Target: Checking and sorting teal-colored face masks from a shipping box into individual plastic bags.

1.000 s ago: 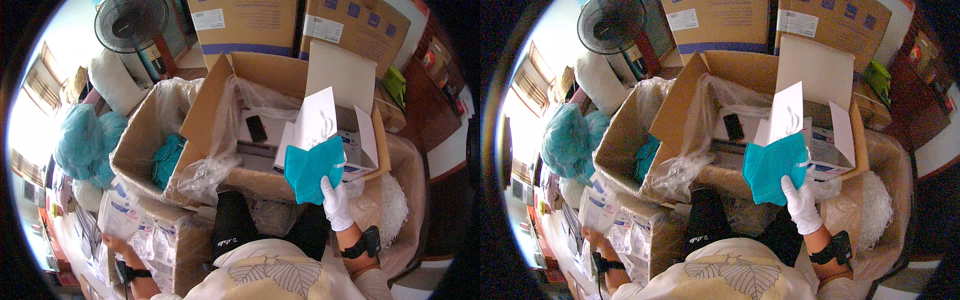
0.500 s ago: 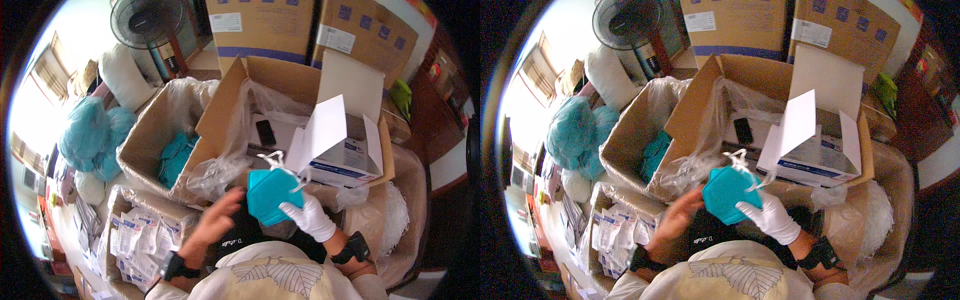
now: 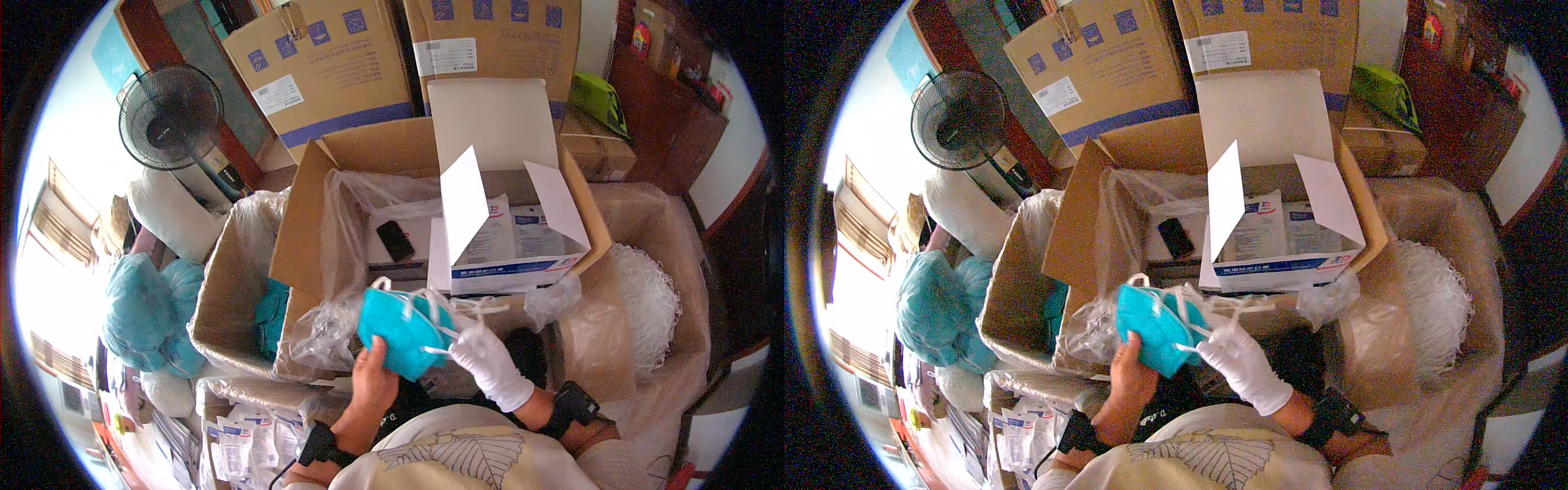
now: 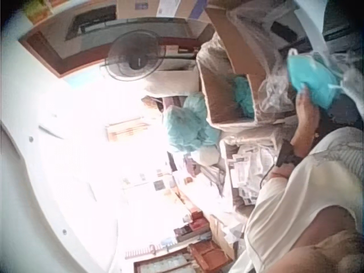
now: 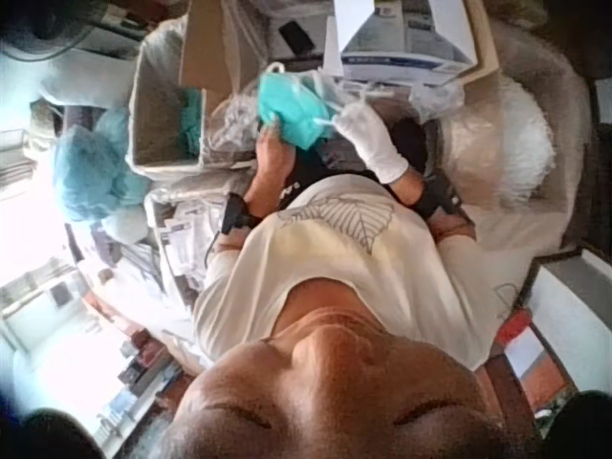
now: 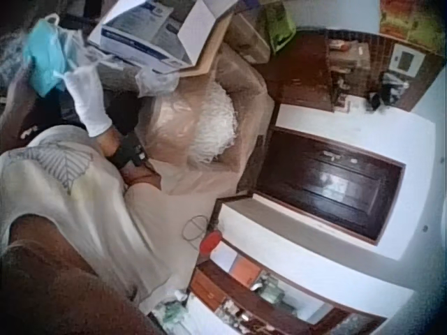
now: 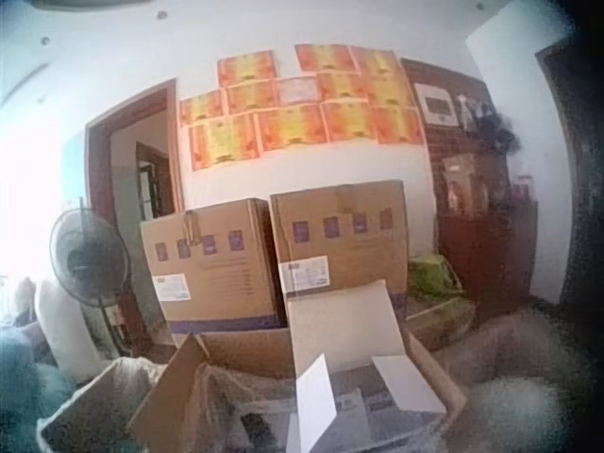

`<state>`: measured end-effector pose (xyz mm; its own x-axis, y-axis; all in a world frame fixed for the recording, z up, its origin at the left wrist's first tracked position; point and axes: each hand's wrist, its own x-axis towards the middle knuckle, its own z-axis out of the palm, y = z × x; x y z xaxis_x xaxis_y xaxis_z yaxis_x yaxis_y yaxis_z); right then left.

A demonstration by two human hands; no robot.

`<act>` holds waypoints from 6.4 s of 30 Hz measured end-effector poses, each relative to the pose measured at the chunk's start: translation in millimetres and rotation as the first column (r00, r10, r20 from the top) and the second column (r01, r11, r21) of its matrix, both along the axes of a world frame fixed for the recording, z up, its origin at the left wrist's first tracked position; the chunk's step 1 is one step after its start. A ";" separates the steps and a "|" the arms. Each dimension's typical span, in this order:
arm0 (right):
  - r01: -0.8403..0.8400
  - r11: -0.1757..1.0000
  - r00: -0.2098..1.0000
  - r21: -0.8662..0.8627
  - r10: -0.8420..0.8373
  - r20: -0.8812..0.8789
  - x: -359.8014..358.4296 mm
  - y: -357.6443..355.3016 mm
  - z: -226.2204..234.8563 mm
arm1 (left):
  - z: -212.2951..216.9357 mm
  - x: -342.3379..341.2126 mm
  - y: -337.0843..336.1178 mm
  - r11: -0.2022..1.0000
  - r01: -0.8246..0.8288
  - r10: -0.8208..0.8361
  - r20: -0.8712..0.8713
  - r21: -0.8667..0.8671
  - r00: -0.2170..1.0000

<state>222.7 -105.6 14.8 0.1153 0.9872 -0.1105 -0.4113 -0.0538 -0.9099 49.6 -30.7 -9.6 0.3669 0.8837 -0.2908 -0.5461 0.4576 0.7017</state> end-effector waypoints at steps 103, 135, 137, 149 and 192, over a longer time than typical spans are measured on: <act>-0.757 0.568 0.546 -0.323 0.822 0.164 64.2 45.4 0.4 | 55.4 -39.6 46.9 0.131 0.969 -0.148 -0.971 -0.209 -0.189; -0.881 0.323 0.122 -0.346 0.861 0.495 56.6 -5.2 75.5 | 69.2 -57.8 -2.6 -0.115 0.928 -0.207 -0.922 0.355 0.327; -0.879 0.318 0.122 -0.355 0.870 0.478 65.5 -6.8 74.9 | 68.2 -61.7 -1.8 -0.159 0.907 -0.149 -0.918 0.390 0.368; -0.389 0.872 0.920 -0.297 0.382 -0.082 76.5 40.9 1.9 | 66.1 -64.5 64.2 0.899 0.330 -0.273 -0.221 0.289 0.936; -0.569 0.787 0.819 -0.238 0.567 -0.086 -25.5 53.5 -17.4 | 1.5 -46.3 31.6 0.619 0.704 -0.277 -0.742 0.348 0.611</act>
